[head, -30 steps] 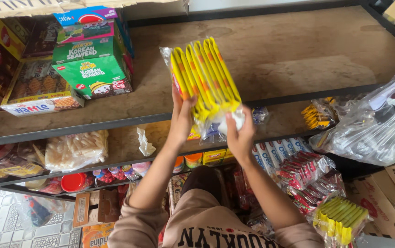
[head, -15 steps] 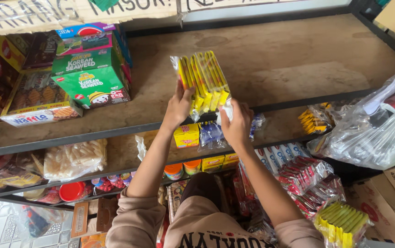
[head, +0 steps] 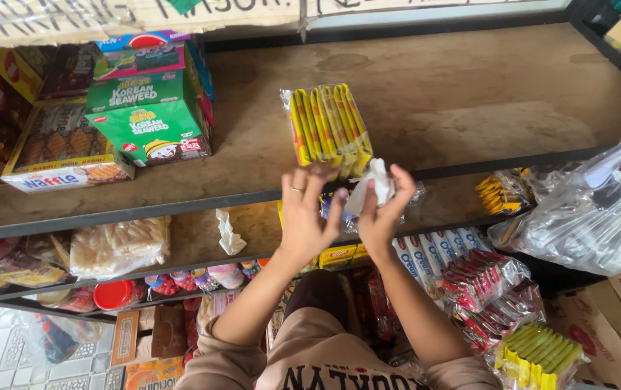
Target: The person wipes the plastic packaging of snack items on a store shelf using a white cloth. They handle multiple snack packs, wiping each one individually and placing them back on the shelf.
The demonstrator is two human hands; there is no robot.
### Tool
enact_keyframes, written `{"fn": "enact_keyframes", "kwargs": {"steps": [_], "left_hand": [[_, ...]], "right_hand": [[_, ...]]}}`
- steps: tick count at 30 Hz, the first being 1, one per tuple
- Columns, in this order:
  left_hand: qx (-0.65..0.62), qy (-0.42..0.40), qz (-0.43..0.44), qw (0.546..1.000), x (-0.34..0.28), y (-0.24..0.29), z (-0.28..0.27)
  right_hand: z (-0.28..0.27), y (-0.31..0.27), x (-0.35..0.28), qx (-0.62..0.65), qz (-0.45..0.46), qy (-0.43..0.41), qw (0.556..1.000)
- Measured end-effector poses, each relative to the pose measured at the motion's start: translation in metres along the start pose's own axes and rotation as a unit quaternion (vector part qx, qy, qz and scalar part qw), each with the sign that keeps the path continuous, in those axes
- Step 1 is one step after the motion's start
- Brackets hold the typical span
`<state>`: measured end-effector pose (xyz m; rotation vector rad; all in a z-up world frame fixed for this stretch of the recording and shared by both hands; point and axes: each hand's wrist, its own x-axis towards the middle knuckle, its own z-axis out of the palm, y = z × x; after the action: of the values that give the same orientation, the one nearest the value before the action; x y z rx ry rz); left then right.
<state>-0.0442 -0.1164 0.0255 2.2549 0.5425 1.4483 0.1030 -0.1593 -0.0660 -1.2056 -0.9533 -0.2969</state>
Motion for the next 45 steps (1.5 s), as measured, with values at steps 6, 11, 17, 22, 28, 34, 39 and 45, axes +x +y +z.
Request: {"fn": "enact_keyframes", "kwargs": {"steps": [6, 11, 17, 22, 28, 34, 39, 45], "left_hand": [[-0.030, -0.026, 0.006, 0.999, -0.008, 0.001, -0.003], [-0.054, -0.079, -0.036, 0.995, -0.016, -0.006, 0.002], [-0.116, -0.089, -0.039, 0.989, -0.019, -0.008, 0.007], [-0.236, -0.159, -0.149, 0.947, -0.024, -0.008, 0.011], [-0.362, -0.152, -0.077, 0.916, -0.033, -0.003, 0.017], [-0.243, -0.026, 0.032, 0.969, -0.043, 0.002, 0.016], [-0.112, 0.135, 0.066, 0.982, -0.039, -0.012, 0.016], [-0.056, 0.174, 0.017, 0.983, -0.018, -0.056, -0.004]], "right_hand": [[-0.013, 0.005, 0.009, 0.159, 0.123, 0.065, 0.977], [-0.020, 0.001, 0.010, 0.216, 0.117, 0.117, 0.962], [-0.037, -0.011, 0.016, 0.305, 0.127, 0.161, 0.930], [-0.051, -0.039, 0.013, 0.335, 0.106, 0.146, 0.925], [-0.050, -0.056, -0.009, 0.314, 0.143, 0.082, 0.935], [-0.020, -0.045, -0.034, 0.283, 0.169, -0.052, 0.942], [0.018, -0.041, -0.024, 0.312, 0.144, -0.204, 0.917], [0.056, -0.066, 0.006, 0.124, -0.022, -0.308, 0.943]]}}
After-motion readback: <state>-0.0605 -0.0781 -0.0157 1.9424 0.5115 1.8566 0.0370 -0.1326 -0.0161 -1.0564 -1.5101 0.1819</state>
